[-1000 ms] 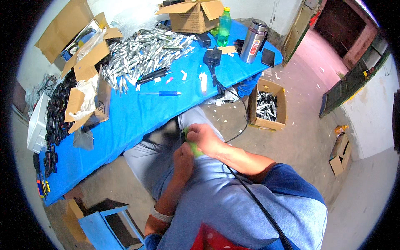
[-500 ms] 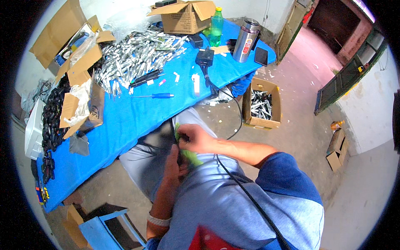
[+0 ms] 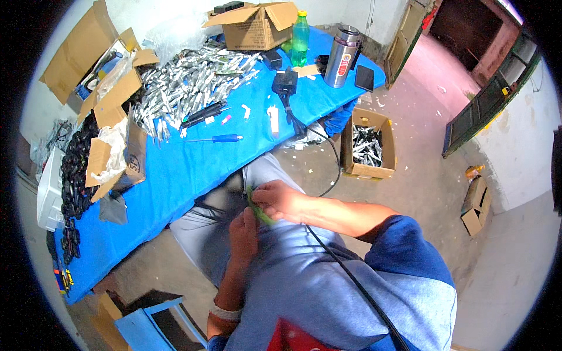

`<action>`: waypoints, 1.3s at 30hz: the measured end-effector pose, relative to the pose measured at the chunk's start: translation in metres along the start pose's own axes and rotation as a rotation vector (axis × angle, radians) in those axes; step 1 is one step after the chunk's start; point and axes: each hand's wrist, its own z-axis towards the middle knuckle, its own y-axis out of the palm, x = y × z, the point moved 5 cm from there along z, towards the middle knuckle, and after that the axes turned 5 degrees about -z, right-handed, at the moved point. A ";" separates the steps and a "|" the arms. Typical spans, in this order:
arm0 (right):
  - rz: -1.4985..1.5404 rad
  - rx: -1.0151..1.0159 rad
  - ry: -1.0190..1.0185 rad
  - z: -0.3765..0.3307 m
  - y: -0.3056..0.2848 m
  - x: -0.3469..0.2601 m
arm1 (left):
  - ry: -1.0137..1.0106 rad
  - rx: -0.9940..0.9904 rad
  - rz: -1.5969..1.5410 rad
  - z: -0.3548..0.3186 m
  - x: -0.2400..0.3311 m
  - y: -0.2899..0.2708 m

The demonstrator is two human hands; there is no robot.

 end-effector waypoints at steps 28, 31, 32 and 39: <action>0.034 0.023 -0.195 0.006 0.002 0.000 | -0.096 -0.041 -0.052 -0.007 0.005 0.002; -0.154 0.213 -0.352 0.001 0.006 -0.004 | 0.274 0.016 0.265 0.000 -0.003 0.011; -0.244 0.226 -0.405 -0.003 0.009 -0.009 | 0.275 0.027 0.261 -0.001 -0.008 0.008; -0.623 0.249 -0.760 0.006 -0.008 -0.005 | -0.654 -0.034 -0.511 -0.014 -0.001 0.013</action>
